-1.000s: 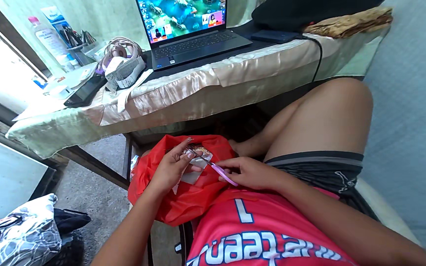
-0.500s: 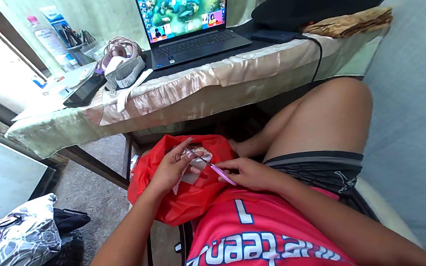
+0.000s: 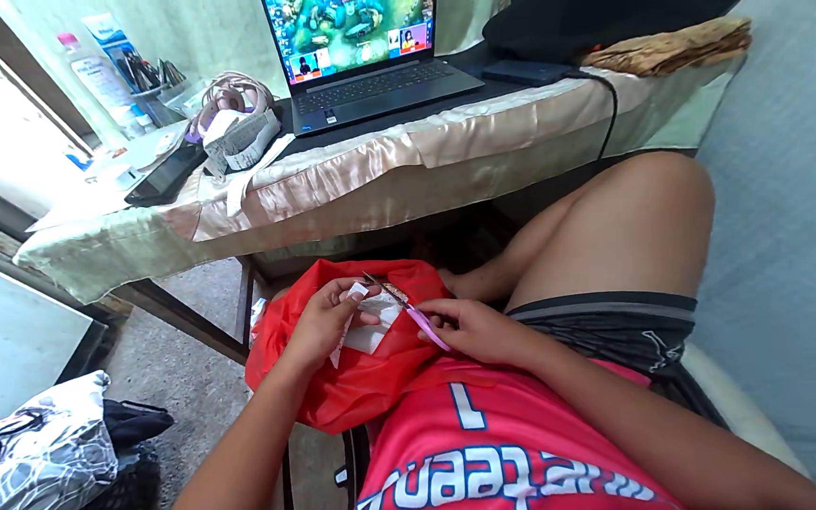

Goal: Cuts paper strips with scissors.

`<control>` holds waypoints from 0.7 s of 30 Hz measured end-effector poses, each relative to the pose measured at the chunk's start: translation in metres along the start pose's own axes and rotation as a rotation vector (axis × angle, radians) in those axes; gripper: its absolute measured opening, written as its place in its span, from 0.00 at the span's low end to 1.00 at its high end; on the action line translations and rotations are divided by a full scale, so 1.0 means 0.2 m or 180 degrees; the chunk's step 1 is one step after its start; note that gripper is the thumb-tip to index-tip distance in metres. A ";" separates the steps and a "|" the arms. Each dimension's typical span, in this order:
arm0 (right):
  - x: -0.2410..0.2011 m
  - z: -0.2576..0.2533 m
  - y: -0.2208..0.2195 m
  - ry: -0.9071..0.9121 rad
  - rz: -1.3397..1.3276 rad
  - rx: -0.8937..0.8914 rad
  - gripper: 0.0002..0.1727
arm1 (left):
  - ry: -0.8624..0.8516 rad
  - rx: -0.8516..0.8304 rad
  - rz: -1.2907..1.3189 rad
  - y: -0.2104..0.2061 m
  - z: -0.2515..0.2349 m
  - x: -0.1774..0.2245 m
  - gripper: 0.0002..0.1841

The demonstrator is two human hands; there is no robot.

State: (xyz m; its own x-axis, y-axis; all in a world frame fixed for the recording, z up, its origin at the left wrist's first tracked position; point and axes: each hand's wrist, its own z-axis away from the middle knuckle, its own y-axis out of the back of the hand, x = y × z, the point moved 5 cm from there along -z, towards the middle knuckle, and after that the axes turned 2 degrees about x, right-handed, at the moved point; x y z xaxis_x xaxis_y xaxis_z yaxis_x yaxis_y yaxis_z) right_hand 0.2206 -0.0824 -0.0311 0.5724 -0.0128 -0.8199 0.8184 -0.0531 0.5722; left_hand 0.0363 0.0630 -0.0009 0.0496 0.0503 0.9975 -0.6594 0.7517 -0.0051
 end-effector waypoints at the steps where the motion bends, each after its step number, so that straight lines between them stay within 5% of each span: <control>1: -0.01 0.00 0.00 -0.0003 0.0009 0.0003 0.25 | 0.0013 0.0058 0.0004 0.00 0.00 0.00 0.13; 8: 0.00 0.00 -0.01 -0.0002 0.0113 -0.0049 0.25 | 0.0126 -0.0102 0.0073 -0.01 0.00 0.00 0.28; 21: -0.02 -0.01 -0.02 0.0061 0.0088 -0.0116 0.23 | 0.0091 -0.0280 0.0167 -0.03 0.00 0.00 0.27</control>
State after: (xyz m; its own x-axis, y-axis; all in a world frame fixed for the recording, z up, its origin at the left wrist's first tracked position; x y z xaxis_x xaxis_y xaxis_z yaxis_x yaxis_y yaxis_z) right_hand 0.2162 -0.0809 -0.0304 0.5954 0.0054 -0.8034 0.8034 -0.0166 0.5953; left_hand 0.0394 0.0586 -0.0010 0.0391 0.1090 0.9933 -0.5932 0.8024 -0.0647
